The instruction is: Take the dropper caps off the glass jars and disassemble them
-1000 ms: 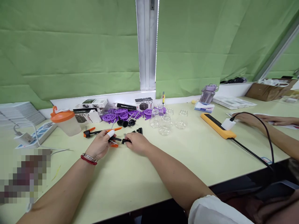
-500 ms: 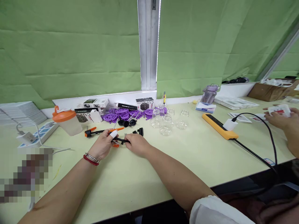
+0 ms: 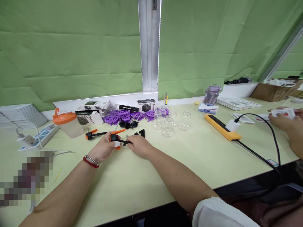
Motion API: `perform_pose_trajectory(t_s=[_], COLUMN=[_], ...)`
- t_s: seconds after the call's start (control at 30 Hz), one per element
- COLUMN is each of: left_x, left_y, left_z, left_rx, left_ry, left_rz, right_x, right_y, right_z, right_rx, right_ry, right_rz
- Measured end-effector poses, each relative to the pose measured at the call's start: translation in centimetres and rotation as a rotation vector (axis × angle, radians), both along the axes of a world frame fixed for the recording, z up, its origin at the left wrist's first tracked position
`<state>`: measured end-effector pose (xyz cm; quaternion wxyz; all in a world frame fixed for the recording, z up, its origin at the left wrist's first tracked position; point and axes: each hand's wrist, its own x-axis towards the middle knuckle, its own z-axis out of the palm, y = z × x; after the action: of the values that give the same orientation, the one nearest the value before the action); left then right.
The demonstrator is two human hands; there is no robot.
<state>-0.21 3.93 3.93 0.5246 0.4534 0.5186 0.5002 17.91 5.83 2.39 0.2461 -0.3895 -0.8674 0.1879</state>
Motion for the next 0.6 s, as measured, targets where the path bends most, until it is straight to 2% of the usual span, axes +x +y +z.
perform_pose_trajectory(t_s=[0.47,0.6], left_x=[0.7,0.9], left_y=[-0.3,-0.2], left_z=[0.0,-0.4], left_rx=[0.004,0.029], left_ry=[0.011,0.019], left_rz=[0.003,0.013], right_x=[-0.1,-0.2], right_y=[0.4,0.3], right_z=[-1.0,-1.1], right_rx=[-0.012,-0.021], right_ry=[0.157,0.182], right_rz=[0.007,-0.006])
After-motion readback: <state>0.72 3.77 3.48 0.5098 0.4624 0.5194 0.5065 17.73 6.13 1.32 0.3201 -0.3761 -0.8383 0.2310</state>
